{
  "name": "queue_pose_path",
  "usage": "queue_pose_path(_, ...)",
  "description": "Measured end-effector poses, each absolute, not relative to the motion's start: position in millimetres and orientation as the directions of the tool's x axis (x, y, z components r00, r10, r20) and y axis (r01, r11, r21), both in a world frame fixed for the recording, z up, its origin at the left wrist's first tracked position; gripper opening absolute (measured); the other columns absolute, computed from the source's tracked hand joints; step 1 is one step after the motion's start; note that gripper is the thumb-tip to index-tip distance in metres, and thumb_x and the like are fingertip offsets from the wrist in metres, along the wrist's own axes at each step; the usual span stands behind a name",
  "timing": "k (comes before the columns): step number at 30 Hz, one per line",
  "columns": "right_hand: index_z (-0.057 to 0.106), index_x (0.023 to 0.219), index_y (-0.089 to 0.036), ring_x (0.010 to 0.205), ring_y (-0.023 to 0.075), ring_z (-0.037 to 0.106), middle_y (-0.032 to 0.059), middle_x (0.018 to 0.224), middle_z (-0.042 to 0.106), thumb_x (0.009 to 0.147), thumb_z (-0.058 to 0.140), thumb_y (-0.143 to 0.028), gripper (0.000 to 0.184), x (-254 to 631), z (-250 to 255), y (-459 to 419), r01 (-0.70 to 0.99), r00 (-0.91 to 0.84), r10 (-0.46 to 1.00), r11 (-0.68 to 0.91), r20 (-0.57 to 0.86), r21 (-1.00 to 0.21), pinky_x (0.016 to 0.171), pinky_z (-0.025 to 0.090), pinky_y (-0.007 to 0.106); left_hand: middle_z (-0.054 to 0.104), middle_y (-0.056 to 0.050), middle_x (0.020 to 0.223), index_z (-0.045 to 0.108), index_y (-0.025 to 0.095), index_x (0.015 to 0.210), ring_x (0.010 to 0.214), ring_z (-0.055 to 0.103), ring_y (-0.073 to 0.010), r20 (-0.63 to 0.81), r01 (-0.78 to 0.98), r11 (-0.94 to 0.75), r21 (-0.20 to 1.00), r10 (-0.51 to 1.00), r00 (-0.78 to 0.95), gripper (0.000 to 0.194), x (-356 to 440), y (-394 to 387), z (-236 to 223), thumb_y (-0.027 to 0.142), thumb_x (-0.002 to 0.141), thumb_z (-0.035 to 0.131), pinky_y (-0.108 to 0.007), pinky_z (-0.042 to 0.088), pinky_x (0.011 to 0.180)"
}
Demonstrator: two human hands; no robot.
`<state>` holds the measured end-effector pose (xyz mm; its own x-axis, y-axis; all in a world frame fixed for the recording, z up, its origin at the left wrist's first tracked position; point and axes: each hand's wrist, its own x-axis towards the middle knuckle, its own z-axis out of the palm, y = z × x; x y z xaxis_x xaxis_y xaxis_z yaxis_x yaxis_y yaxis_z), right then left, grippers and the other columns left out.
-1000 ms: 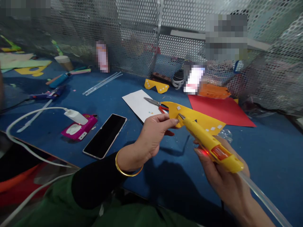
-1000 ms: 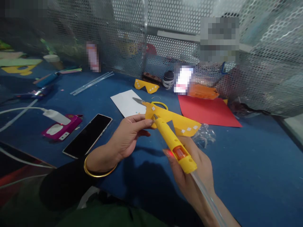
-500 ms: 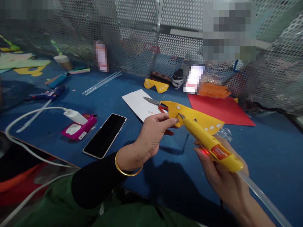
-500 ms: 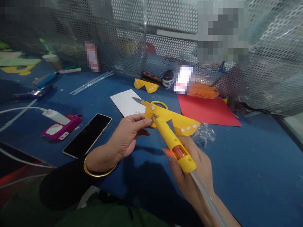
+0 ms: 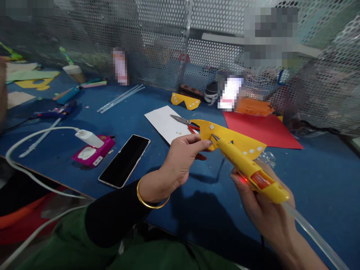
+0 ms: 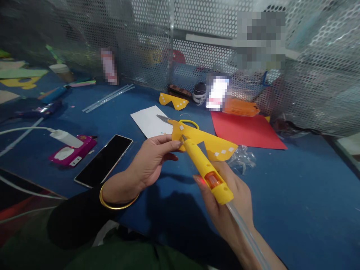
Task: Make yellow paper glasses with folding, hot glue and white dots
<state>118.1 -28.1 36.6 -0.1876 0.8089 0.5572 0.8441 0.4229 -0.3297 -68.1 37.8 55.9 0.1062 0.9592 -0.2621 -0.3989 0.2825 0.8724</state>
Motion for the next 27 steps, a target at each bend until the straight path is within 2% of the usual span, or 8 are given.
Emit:
queue_pose_path(7, 0.059, 0.106, -0.025, 0.073, 0.0192, 0.069, 0.0045, 0.090, 0.071, 0.101, 0.053, -0.041, 0.018, 118.9, 35.6, -27.2, 0.848, -0.200, 0.806, 0.427, 0.557, -0.314, 0.061, 0.053, 0.030, 0.077, -0.004, 0.082, 0.077, 0.018, 0.076, 0.077, 0.069, -0.0160, -0.266, -0.398, 0.286, 0.872, 0.958, 0.104, 0.003, -67.8, 38.5, 55.7, 0.018, 0.073, 0.077, -0.025, 0.046, 0.064)
queue_pose_path(27, 0.060, 0.111, -0.022, 0.074, 0.0198, 0.065, 0.0045, 0.089, 0.067, 0.101, 0.053, -0.041, 0.022, 121.2, 29.8, -27.8, 0.857, -0.197, 0.803, 0.420, 0.562, -0.299, 0.064, 0.049, 0.032, 0.075, -0.002, 0.078, 0.077, 0.018, 0.074, 0.074, 0.067, -0.0136, -0.268, -0.418, 0.288, 0.862, 0.957, 0.108, 0.001, -68.4, 38.2, 56.2, 0.017, 0.073, 0.077, -0.023, 0.045, 0.062)
